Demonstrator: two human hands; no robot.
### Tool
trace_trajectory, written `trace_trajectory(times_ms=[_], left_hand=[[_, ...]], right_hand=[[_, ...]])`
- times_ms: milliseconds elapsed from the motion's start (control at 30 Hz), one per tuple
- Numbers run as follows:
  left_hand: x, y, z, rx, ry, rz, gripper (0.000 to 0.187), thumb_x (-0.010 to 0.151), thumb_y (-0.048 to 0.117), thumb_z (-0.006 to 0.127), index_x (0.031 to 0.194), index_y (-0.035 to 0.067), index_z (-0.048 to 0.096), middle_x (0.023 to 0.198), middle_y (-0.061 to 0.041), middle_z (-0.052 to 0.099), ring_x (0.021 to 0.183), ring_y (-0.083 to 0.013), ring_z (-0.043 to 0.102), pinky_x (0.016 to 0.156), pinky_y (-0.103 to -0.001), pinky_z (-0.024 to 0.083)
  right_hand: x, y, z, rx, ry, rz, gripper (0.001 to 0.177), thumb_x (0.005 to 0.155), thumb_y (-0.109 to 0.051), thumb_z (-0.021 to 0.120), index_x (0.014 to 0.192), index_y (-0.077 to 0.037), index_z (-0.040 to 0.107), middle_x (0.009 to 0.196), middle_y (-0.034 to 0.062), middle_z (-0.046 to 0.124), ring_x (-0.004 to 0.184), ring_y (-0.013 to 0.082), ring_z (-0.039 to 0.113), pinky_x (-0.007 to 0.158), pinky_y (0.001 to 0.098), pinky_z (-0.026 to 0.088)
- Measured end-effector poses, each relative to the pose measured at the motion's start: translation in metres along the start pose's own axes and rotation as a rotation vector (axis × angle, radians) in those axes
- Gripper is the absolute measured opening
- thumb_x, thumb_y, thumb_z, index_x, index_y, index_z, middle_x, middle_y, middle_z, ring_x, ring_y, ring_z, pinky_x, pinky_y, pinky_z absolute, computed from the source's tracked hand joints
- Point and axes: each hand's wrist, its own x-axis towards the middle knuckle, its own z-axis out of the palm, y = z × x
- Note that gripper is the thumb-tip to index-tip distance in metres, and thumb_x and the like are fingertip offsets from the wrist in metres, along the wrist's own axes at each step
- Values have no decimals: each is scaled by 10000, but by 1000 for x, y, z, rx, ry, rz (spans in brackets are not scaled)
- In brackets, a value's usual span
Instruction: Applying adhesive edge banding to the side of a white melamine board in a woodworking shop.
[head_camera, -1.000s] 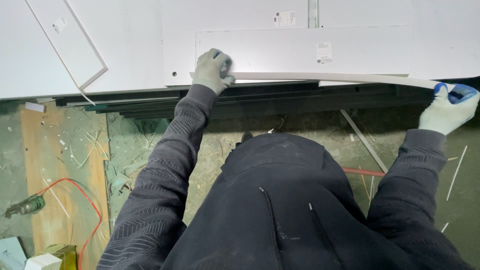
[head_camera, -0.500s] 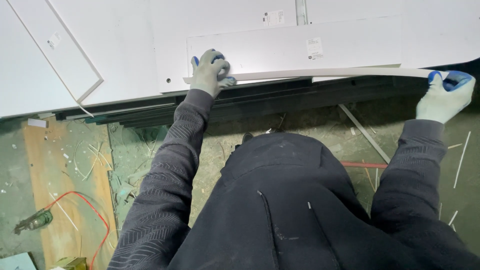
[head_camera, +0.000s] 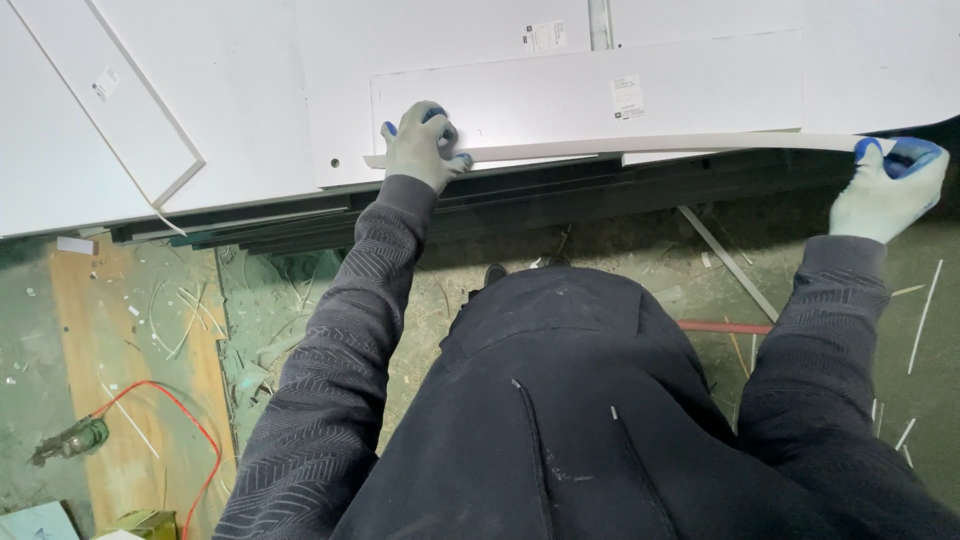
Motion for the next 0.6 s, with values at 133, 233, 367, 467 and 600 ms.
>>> trace_trajectory(times_ms=[133,233,367,467,600], left_hand=[[-1,6,0,49,6,10,282,896,243,956,924,162,688,1337,-26,660,1255,-279,662,1271,-854,260],[9,-24,7,80,-74,83,471,900,547,1053,1051,209,763,1460,-17,629,1333,-279,635,1188,-759,339],[11,1,-29,70,-299,62,528,865,444,1058,1191,114,807,1621,-106,581,1450,-316,607,1219,-620,448],[19,-6,-7,92,-295,209,733,881,749,917,1223,103,857,1548,-83,619,1336,-350,598,1245,-595,371],[23,3,12,-71,0,525,273,938,187,963,1099,182,743,1312,-26,718,1143,-266,665,1111,-507,417]], right_hand=[[0,1,3,6,11,86,317,1093,62,1013,1194,-42,731,1200,212,780,1088,346,767,986,504,673],[-1,-4,-1,47,1,58,314,1094,80,994,1170,-67,727,1130,136,806,967,261,771,860,411,692],[1,-11,-3,30,-19,83,312,1112,49,987,1207,-79,719,1184,155,772,1002,281,730,881,436,660],[2,-16,-5,26,-68,207,326,1127,15,972,1256,-122,706,1295,188,731,1111,307,752,993,487,664],[4,-14,-6,69,-41,104,299,1105,64,975,1180,-94,732,1131,113,789,956,231,763,876,395,697]])
